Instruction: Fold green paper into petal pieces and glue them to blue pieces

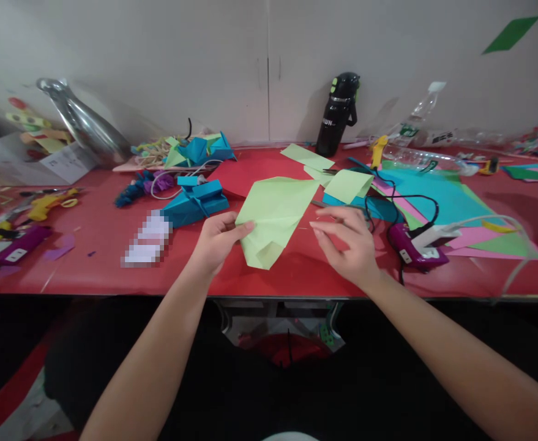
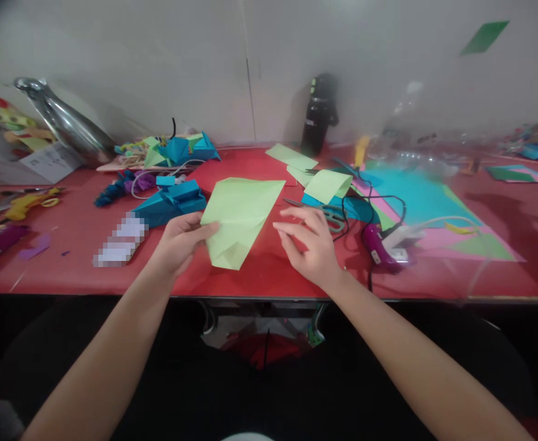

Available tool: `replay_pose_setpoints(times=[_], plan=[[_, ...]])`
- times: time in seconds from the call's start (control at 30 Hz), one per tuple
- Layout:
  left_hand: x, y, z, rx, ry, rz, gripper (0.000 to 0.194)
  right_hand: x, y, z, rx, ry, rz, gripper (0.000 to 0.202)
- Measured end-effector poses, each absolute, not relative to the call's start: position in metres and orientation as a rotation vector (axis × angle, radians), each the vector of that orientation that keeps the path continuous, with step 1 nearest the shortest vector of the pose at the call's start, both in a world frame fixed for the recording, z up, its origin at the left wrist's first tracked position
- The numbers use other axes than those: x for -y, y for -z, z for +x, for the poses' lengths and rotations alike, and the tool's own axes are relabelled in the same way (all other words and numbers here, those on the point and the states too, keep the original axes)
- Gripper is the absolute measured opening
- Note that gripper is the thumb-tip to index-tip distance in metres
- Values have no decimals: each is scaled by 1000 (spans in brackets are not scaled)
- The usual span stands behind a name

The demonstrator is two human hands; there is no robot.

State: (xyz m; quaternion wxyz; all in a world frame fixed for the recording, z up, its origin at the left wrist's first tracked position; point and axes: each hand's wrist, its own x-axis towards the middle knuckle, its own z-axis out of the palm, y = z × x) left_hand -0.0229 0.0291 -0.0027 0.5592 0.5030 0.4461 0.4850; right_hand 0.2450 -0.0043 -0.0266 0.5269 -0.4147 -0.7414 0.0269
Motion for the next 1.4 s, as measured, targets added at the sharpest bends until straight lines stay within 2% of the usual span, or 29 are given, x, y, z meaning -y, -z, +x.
replay_pose_setpoints(times=[0.1,0.2,0.6,0.9,1.1,1.23,1.4], plan=[[-29,7,-19,-1040,-1216,1216,30,5,26,234,1554,-682,-1073,24],[-25,10,-12,-1037,-1197,1241,27,5,26,224,1378,-1009,-1050,27],[-19,0,-9,-977,-985,1225,27,1,31,224,1224,-1005,-1007,27],[-18,-6,-10,-1030,-961,1270,28,-5,33,229,1208,-1015,-979,26],[-20,-8,-16,-1013,-892,1360,23,-5,34,231,1219,-1009,-983,26],[-17,-6,-16,-1010,-886,1506,24,0,26,225,1153,-1182,-941,13],[-6,-4,0,-1010,-942,1685,26,14,16,209,970,-1463,-906,36]])
